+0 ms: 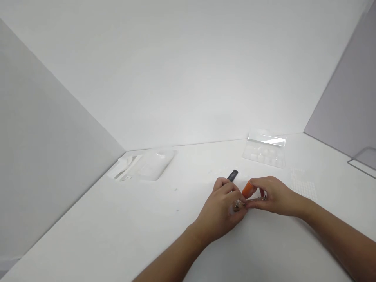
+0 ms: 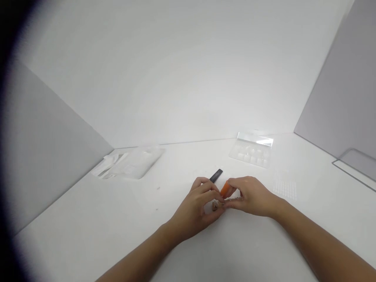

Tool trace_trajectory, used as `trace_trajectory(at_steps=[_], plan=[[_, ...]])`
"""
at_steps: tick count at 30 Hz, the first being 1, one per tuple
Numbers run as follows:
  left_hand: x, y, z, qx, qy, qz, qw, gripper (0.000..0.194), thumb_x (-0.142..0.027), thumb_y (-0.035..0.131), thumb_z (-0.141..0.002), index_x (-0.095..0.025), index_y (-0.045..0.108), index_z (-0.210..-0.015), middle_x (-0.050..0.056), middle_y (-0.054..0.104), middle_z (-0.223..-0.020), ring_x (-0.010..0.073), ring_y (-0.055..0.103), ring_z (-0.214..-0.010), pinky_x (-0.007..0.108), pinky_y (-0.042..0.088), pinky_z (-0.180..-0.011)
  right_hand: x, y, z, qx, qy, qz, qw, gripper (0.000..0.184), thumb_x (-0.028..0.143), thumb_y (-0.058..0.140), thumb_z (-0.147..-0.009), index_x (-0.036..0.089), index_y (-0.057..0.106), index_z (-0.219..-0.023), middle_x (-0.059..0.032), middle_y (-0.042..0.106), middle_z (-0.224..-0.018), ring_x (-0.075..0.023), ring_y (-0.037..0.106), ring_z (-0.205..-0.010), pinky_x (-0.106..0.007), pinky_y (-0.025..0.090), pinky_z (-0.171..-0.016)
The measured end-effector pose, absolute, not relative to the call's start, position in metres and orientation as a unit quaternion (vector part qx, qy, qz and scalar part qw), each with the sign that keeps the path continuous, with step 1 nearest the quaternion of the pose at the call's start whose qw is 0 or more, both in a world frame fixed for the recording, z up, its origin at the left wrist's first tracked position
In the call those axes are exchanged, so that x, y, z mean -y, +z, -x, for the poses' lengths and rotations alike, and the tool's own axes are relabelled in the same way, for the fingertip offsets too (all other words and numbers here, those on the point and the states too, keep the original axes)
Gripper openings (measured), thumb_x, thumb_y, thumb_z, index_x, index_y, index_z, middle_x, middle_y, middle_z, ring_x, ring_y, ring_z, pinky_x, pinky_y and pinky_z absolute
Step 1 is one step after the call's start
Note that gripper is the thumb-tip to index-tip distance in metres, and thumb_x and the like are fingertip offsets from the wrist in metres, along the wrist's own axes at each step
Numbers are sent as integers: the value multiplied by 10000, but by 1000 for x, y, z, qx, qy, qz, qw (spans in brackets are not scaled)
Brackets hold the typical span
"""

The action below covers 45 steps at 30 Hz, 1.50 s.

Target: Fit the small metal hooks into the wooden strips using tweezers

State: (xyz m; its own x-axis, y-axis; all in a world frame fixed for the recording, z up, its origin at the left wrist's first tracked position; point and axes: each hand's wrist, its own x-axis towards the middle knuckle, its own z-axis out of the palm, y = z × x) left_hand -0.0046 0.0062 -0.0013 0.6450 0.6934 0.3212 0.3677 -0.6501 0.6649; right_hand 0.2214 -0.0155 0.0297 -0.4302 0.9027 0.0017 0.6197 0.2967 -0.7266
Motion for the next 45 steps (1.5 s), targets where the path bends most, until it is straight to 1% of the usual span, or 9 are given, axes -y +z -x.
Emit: trace_trajectory(at_steps=[5, 10, 16, 19, 23, 31, 37, 40, 45], plan=[[-8, -1, 5, -327, 274, -849, 311, 74, -203, 746, -853, -243, 695, -889, 42, 699, -870, 270, 504, -1046, 387, 537, -848, 15, 31, -225, 790, 321, 484, 198, 201, 460, 724, -915, 283, 709, -1008, 13, 772, -1021, -190, 708, -890, -286, 520, -647], [-10, 0, 8, -366, 256, -823, 352, 145, -266, 738, -855, -243, 621, -938, 45, 687, -904, 292, 490, -1131, 317, 532, -695, 16, 29, -226, 798, 311, 487, 173, 153, 386, 727, -912, 294, 686, -1027, 36, 773, -996, -177, 706, -872, -276, 523, -669], [-12, -1, 11, -344, 225, -865, 289, 263, -185, 757, -792, -226, 615, -1009, 52, 690, -965, 318, 489, -1142, 398, 535, -830, 16, 27, -227, 803, 302, 490, 156, 177, 330, 741, -893, 298, 668, -1051, 45, 757, -993, -162, 691, -829, -272, 516, -665], [-12, 0, 11, -338, 229, -870, 275, 195, -219, 752, -821, -229, 629, -972, 53, 698, -964, 316, 510, -1120, 416, 519, -862, 17, 25, -227, 801, 304, 493, 152, 195, 302, 741, -880, 298, 653, -1054, 47, 747, -1001, -160, 686, -833, -274, 514, -671], [-11, 4, 11, -334, 214, -874, 280, 151, -225, 747, -835, -236, 634, -935, 31, 729, -945, 306, 517, -1106, 431, 485, -915, 19, 27, -227, 778, 356, 491, 161, 335, 237, 717, -860, 307, 593, -1163, 34, 729, -1032, -163, 690, -889, -266, 531, -686], [-11, 13, 11, -320, 183, -878, 305, 176, -272, 788, -828, -242, 662, -947, -7, 761, -914, 261, 537, -1022, 449, 400, -985, 19, 36, -225, 745, 407, 511, 133, 403, 312, 783, -814, 280, 559, -1147, 14, 681, -1023, -170, 658, -871, -274, 509, -676], [-9, 10, 7, -333, 198, -861, 329, 130, -270, 781, -834, -242, 667, -891, 0, 752, -872, 267, 531, -1012, 468, 399, -989, 19, 36, -225, 746, 407, 511, 127, 405, 316, 778, -819, 293, 556, -1157, 30, 682, -1004, -170, 652, -868, -283, 491, -678], [-7, 6, 6, -346, 216, -837, 364, 136, -242, 765, -834, -248, 663, -924, 11, 760, -949, 276, 526, -1045, 465, 433, -964, 19, 36, -224, 749, 401, 513, 121, 387, 319, 771, -825, 291, 564, -1151, 28, 689, -1008, -174, 656, -868, -292, 488, -685], [-5, 0, 3, -367, 222, -813, 393, 218, -183, 732, -822, -261, 632, -999, 11, 760, -932, 300, 496, -1127, 439, 480, -896, 18, 36, -224, 753, 393, 513, 118, 363, 311, 775, -816, 281, 564, -1110, 32, 700, -999, -174, 658, -846, -298, 481, -690]])
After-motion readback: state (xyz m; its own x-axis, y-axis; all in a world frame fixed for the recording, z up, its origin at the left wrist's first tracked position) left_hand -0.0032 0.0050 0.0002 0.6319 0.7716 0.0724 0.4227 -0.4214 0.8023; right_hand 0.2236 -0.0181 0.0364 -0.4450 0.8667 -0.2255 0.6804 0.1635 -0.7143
